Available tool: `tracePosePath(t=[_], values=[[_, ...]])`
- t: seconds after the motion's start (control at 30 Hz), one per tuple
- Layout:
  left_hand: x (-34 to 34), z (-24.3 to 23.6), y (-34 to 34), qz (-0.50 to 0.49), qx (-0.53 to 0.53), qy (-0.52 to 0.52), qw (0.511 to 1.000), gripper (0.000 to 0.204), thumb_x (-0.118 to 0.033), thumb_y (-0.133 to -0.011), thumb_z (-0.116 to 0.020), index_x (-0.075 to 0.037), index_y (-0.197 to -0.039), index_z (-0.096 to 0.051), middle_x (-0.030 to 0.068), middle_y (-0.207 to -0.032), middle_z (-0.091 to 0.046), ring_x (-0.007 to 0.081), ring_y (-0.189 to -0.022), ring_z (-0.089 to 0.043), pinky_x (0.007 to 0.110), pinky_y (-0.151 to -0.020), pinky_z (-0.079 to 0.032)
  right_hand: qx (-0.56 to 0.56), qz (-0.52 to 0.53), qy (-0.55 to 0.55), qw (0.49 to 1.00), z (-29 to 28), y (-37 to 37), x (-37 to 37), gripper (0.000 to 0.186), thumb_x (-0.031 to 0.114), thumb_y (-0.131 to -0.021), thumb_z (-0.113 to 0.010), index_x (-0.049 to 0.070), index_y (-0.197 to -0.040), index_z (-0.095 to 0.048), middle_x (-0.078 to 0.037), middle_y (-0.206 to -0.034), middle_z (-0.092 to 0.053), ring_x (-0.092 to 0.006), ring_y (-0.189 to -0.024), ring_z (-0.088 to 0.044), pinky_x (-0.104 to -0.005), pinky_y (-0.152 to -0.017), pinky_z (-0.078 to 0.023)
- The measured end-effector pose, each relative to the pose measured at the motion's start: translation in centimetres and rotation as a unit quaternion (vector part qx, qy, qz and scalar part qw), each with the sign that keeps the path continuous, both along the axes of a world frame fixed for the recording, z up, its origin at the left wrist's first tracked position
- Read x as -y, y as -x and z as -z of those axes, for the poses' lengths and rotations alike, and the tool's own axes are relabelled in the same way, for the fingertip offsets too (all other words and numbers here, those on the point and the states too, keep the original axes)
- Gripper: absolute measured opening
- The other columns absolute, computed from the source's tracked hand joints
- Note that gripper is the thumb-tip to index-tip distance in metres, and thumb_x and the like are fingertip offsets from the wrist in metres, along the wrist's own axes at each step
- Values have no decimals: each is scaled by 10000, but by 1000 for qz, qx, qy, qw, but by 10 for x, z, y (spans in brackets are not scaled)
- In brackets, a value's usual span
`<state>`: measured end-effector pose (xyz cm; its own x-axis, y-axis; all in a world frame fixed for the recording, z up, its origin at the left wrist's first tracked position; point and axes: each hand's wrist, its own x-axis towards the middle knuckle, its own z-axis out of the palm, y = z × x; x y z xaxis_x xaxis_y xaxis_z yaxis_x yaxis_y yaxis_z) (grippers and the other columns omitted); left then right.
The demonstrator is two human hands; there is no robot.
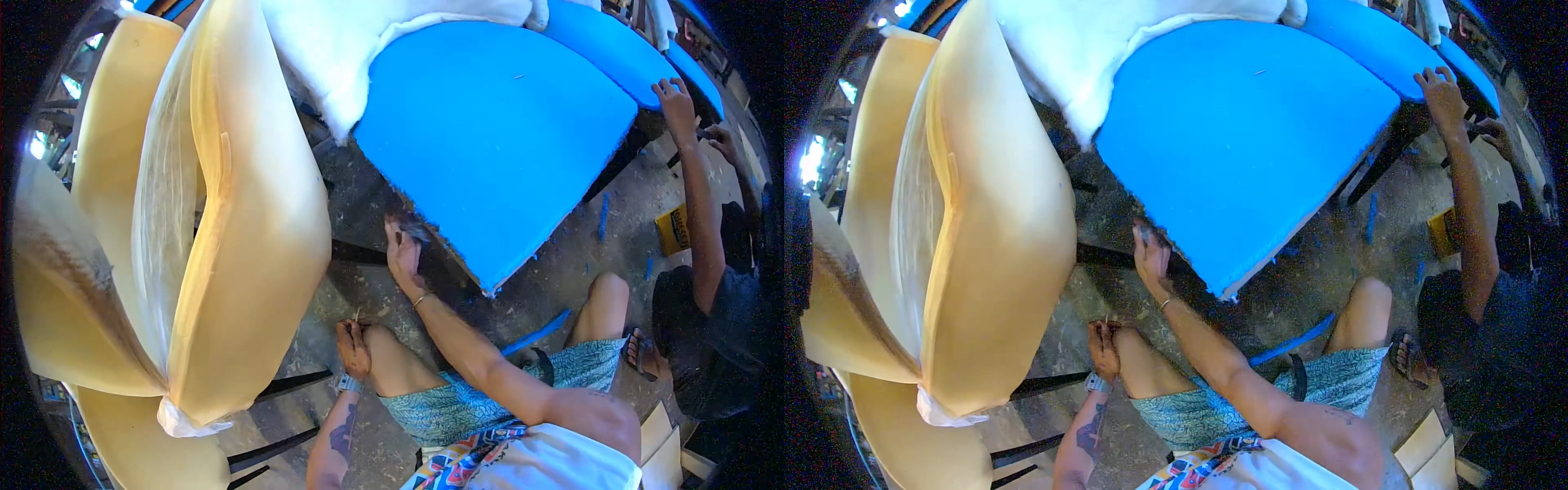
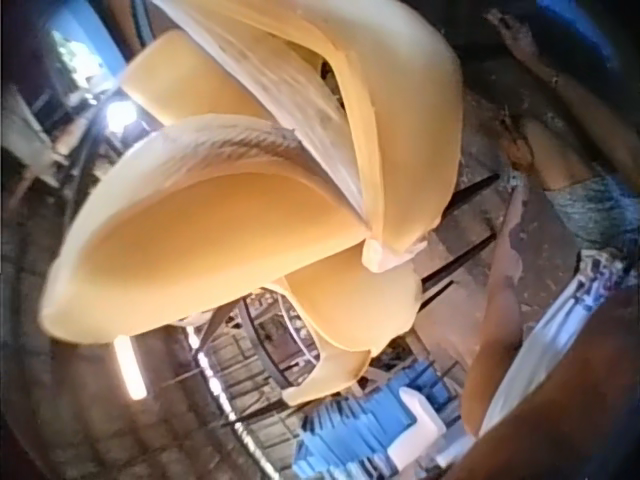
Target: The person cuts and trims foam cushions attached to chair seats using a saw blade, then shapes and smooths the edges of the foam by hand.
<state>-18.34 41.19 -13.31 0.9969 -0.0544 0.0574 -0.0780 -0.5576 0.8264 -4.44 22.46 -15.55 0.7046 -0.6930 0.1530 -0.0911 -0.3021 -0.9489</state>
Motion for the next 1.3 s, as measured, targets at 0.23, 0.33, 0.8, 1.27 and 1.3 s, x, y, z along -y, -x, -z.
tracePosePath(t=[0.23,0.33,0.8,1.27,1.3], values=[[-3,3,0,23,28,41,998,207,-203,-985,-413,-16,-980,-501,130,-860,-592,250,-718,-554,365,-689,-444,-16,8,-9,1000,-16,-27,-1,427,420,-973,-447,53,-1038,-655,-103,-771,-672,-292,-649,-611,-405,-594,-447],[-4,3,1,13,-1,17,1000,230,-216,-1003,-405,-15,-975,-515,122,-876,-588,228,-747,-537,349,-726,-429,-34,-14,-22,999,-17,-25,-2,414,409,-970,-458,51,-1053,-649,-109,-806,-673,-298,-683,-615,-406,-619,-454],[4,12,3,11,6,39,999,257,-259,-981,-430,-16,-956,-510,114,-835,-591,236,-722,-547,341,-712,-442,-65,-86,-38,993,-2,-34,3,372,360,-957,-510,46,-1123,-620,-138,-967,-680,-328,-843,-637,-408,-736,-485],[-4,-4,8,4,3,8,1000,250,-258,-991,-418,-26,-984,-510,116,-863,-576,229,-726,-523,354,-694,-423,-10,-46,2,999,-14,-69,11,416,380,-971,-462,34,-1152,-607,-175,-1057,-648,-361,-913,-617,-444,-778,-480],[-5,-4,8,-11,-20,-10,1000,258,-263,-991,-416,-23,-992,-510,118,-862,-577,238,-728,-527,356,-694,-428,-75,-71,7,995,-9,-67,14,417,378,-972,-458,33,-1155,-605,-175,-1073,-645,-361,-926,-615,-447,-785,-479]])
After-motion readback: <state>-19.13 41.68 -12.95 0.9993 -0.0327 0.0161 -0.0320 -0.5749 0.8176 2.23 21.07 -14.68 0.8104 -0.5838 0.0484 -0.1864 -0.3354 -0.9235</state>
